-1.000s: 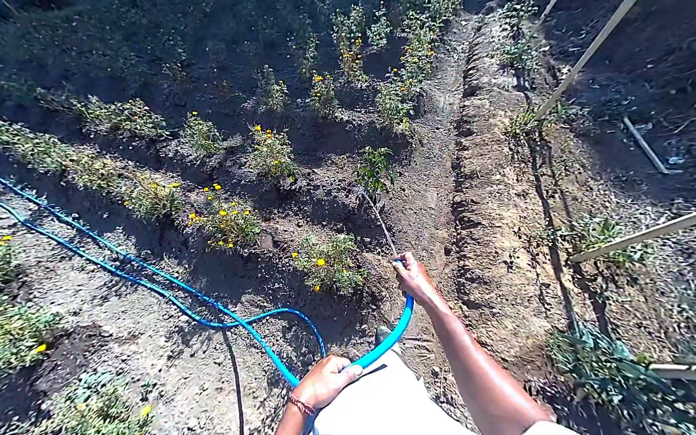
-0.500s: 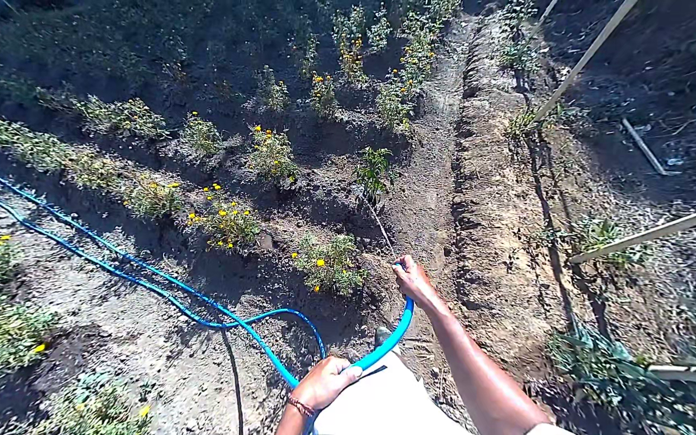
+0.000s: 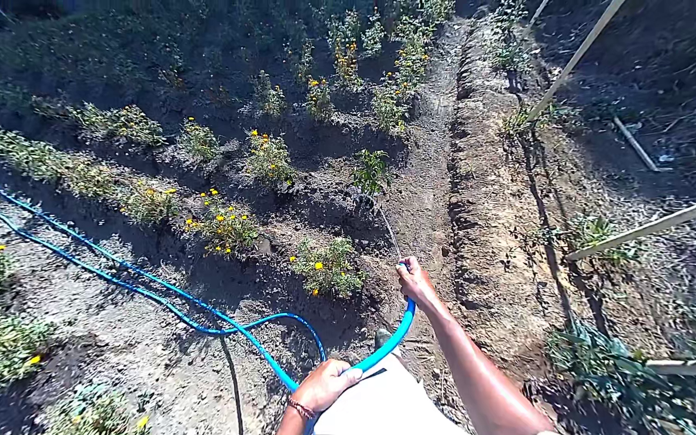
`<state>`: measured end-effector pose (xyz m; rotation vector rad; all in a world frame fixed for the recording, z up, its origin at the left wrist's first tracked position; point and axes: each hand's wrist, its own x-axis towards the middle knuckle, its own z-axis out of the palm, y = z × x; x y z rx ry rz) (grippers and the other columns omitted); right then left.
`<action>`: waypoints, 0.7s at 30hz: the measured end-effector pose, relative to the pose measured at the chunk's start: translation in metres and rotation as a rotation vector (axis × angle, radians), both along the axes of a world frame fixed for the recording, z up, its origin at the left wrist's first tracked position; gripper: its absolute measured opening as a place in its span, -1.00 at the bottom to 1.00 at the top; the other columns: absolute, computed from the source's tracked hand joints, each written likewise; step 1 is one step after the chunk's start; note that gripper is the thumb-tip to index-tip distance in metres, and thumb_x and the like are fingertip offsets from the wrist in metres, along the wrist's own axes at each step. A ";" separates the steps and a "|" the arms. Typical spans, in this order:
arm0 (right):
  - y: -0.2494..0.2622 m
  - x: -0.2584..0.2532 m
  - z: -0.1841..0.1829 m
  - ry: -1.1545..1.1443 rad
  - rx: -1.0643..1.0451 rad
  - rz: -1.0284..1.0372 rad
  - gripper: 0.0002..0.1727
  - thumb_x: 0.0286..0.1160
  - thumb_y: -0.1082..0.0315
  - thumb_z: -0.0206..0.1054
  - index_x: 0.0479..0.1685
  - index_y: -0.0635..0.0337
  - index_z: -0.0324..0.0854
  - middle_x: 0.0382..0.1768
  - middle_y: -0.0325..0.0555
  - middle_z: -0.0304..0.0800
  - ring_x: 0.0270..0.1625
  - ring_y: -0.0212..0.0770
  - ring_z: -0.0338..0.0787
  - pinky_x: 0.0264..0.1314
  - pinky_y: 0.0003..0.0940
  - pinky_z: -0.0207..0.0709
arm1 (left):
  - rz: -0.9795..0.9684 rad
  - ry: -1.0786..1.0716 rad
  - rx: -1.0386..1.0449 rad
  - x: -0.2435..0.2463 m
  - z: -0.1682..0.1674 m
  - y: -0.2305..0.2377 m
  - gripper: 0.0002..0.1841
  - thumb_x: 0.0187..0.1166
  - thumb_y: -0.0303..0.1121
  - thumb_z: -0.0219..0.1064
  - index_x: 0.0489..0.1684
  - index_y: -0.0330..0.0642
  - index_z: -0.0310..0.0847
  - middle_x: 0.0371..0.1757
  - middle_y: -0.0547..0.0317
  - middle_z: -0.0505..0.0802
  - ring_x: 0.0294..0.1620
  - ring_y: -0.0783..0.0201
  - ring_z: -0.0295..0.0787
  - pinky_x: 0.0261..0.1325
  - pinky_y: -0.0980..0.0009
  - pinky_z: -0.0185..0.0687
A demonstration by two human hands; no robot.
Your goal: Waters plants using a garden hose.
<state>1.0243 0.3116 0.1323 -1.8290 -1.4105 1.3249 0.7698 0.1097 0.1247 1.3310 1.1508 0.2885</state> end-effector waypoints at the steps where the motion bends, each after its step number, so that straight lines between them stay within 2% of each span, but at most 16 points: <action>1: -0.001 0.002 0.000 -0.011 0.008 -0.005 -0.67 0.85 0.28 0.06 0.43 0.20 0.41 -0.32 0.02 0.60 -0.50 -0.14 0.58 -0.38 -0.14 0.55 | -0.002 0.000 -0.003 0.000 -0.001 0.001 -0.50 0.74 0.09 0.11 -0.53 -0.10 0.55 -0.59 0.31 0.56 -0.52 0.36 0.51 -0.32 0.25 0.47; 7: -0.006 0.012 -0.002 -0.034 0.013 -0.032 -0.67 0.85 0.27 0.06 0.42 0.20 0.42 -0.33 0.02 0.61 -0.49 -0.13 0.60 -0.36 -0.12 0.55 | -0.037 -0.002 -0.002 0.002 -0.001 0.006 -0.49 0.74 0.09 0.10 -0.55 -0.10 0.53 -0.60 0.31 0.54 -0.53 0.35 0.50 -0.32 0.23 0.46; 11: -0.007 0.015 -0.004 -0.050 0.015 -0.047 -0.67 0.84 0.27 0.07 0.42 0.20 0.43 -0.26 0.08 0.66 -0.43 -0.08 0.63 -0.28 -0.08 0.56 | -0.051 0.002 -0.010 0.003 0.001 0.008 -0.49 0.75 0.09 0.10 -0.54 -0.10 0.53 -0.59 0.30 0.55 -0.52 0.35 0.50 -0.31 0.23 0.46; 21: -0.009 0.020 -0.004 -0.039 0.000 -0.056 -0.66 0.86 0.24 0.05 0.42 0.19 0.41 -0.30 0.04 0.62 -0.50 -0.12 0.62 -0.36 -0.11 0.59 | -0.063 0.004 0.000 0.003 0.001 0.010 -0.49 0.73 0.10 0.09 -0.54 -0.09 0.54 -0.59 0.31 0.55 -0.52 0.35 0.51 -0.32 0.22 0.46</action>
